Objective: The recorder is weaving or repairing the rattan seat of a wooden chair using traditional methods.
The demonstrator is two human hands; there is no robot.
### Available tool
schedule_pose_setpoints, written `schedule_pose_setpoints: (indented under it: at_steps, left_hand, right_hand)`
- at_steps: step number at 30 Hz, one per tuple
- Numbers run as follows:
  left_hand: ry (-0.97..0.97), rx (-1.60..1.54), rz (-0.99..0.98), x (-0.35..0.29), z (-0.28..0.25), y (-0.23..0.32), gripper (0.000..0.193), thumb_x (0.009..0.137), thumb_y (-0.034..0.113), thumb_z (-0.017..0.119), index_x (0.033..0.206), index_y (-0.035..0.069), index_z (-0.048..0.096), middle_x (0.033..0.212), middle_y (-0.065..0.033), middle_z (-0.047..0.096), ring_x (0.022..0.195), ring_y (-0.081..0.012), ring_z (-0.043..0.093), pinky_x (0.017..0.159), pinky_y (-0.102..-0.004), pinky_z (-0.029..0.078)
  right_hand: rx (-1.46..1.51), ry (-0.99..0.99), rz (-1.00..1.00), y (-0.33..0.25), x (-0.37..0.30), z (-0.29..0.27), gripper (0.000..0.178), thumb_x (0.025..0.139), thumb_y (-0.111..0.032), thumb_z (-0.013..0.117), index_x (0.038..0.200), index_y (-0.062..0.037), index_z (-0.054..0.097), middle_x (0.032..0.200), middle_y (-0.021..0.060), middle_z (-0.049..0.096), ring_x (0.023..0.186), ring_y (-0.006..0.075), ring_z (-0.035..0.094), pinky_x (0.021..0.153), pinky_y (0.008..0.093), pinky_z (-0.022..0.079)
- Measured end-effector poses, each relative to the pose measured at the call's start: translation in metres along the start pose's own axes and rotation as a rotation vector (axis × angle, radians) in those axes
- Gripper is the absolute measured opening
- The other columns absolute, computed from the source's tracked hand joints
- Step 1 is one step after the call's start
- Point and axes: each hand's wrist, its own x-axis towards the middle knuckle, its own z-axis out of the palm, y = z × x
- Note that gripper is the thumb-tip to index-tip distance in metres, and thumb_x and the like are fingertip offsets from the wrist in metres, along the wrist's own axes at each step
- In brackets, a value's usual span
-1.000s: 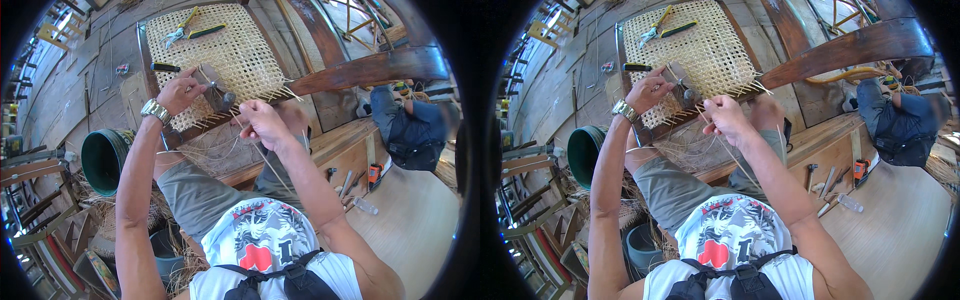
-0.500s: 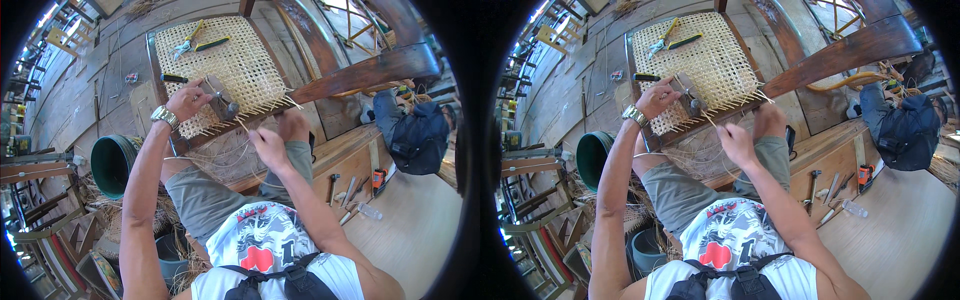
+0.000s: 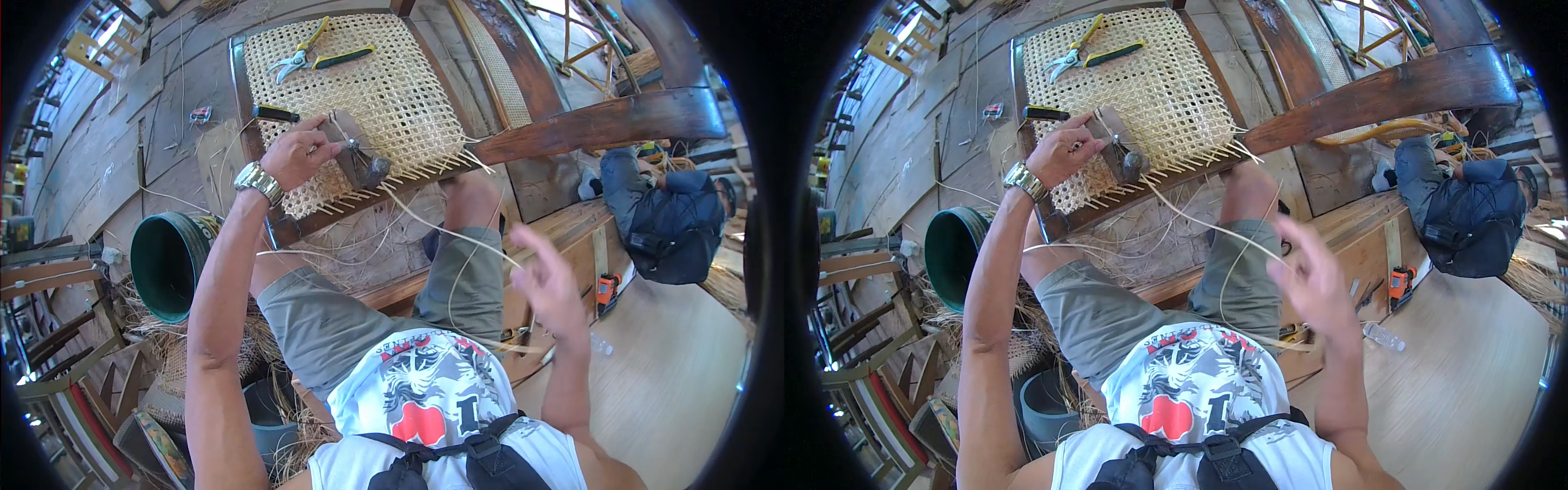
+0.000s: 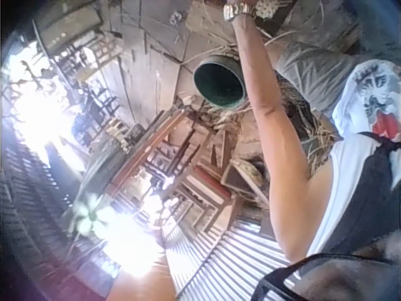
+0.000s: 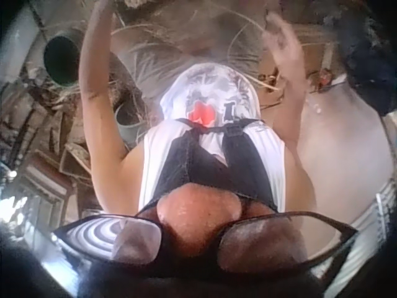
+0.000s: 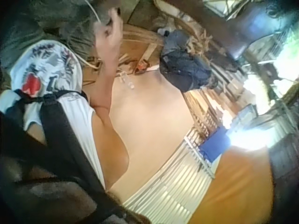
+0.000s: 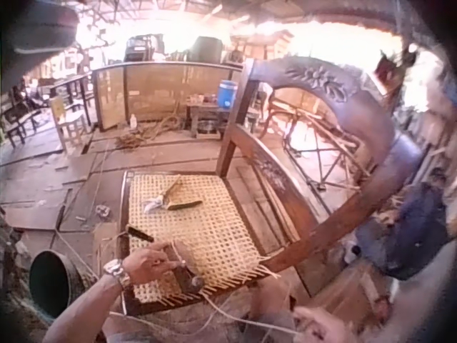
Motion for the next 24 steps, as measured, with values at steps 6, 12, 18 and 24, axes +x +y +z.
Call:
schedule_pose_setpoints:
  at_steps: [6, 12, 18, 24]
  left_hand:
    - [-0.016, 0.035, 0.025, 0.000, -0.002, 0.005, 0.023, 0.092, 0.026, 0.069, 0.086, 0.004, 0.068, 0.136, -0.0265, 0.054, 0.129, -0.0347, 0.053, 0.097, -0.0376, 0.047]
    - [-0.027, 0.019, -0.011, -0.002, -0.004, 0.009, 0.026, 0.092, 0.029, 0.069, 0.086, 0.004, 0.069, 0.138, -0.0255, 0.053, 0.122, -0.0352, 0.056, 0.095, -0.0376, 0.048]
    - [0.021, 0.054, 0.051, 0.000, -0.003, 0.010, 0.026, 0.091, 0.029, 0.070, 0.088, 0.004, 0.070, 0.137, -0.0226, 0.055, 0.109, -0.0357, 0.064, 0.089, -0.0379, 0.051]
    - [-0.027, 0.013, -0.075, 0.003, -0.006, 0.015, 0.023, 0.092, 0.025, 0.068, 0.087, 0.002, 0.068, 0.130, -0.0256, 0.059, 0.124, -0.0359, 0.056, 0.094, -0.0385, 0.048]
  right_hand:
    - [0.470, -0.405, 0.016, -0.003, 0.134, 0.058, 0.053, 0.097, -0.031, 0.064, 0.138, -0.0013, 0.048, 0.126, 0.0162, 0.060, 0.086, 0.0167, 0.064, 0.074, 0.0296, 0.051]
    - [0.822, -0.498, 0.461, 0.011, 0.147, 0.117, 0.030, 0.096, -0.033, 0.066, 0.110, -0.0084, 0.055, 0.090, 0.0072, 0.062, 0.080, 0.0160, 0.064, 0.070, 0.0333, 0.054]
    - [0.528, -0.087, -0.021, 0.039, 0.161, 0.160, 0.025, 0.099, -0.025, 0.058, 0.083, -0.0054, 0.060, 0.065, -0.0012, 0.054, 0.056, 0.0083, 0.044, 0.052, 0.0248, 0.035]
    - [0.139, 0.039, -0.044, 0.062, 0.099, 0.141, 0.022, 0.095, -0.019, 0.060, 0.087, 0.0003, 0.058, 0.072, 0.0191, 0.059, 0.062, 0.0268, 0.056, 0.061, 0.0345, 0.046]
